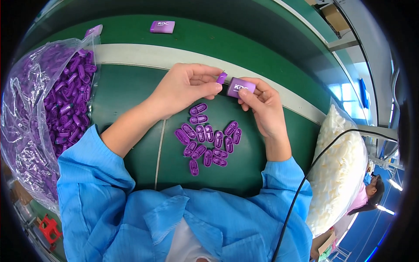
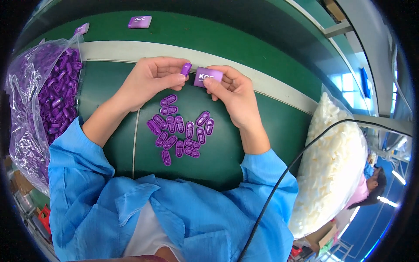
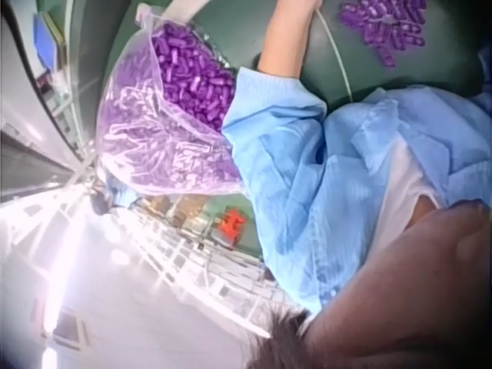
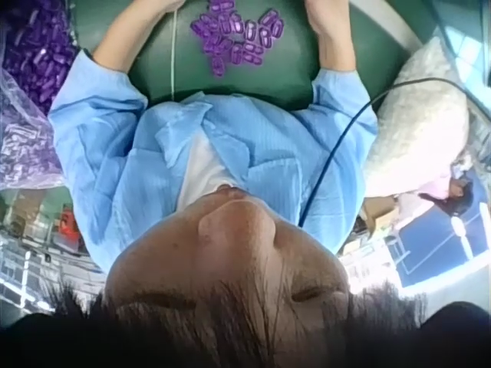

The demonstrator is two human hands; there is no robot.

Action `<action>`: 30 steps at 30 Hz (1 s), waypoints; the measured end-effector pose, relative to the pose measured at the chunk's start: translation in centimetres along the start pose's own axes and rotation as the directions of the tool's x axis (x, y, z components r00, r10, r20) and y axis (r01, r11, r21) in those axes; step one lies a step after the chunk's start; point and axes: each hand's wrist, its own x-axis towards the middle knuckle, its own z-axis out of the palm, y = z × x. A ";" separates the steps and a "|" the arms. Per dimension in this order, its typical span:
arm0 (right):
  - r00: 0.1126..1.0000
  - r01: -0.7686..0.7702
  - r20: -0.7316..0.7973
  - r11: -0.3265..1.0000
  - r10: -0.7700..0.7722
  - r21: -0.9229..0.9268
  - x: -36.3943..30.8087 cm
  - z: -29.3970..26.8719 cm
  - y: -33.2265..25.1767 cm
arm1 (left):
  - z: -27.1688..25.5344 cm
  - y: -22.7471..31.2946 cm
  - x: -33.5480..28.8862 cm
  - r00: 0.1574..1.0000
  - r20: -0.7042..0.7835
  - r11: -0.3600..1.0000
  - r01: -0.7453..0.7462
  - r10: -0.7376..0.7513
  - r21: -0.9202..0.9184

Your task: The person assembles electronic device cases by fitting purple plastic components into outer sleeves and placing the finished casings onto an upper shelf by hand.

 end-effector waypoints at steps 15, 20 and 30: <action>0.998 0.056 0.036 0.998 -0.056 0.015 0.3 1.5 0.5 | 0.3 -0.5 -0.5 0.989 -0.128 0.996 -0.073 0.080 0.056; 0.998 0.061 0.022 0.998 -0.061 0.012 0.0 1.6 0.4 | 0.6 -0.4 -0.9 0.979 -0.139 0.974 -0.124 0.151 0.188; 0.979 0.181 -0.065 0.972 -0.193 -0.151 -0.9 2.8 1.2 | 2.4 -1.1 -2.4 0.827 -0.026 0.528 -0.334 0.562 0.781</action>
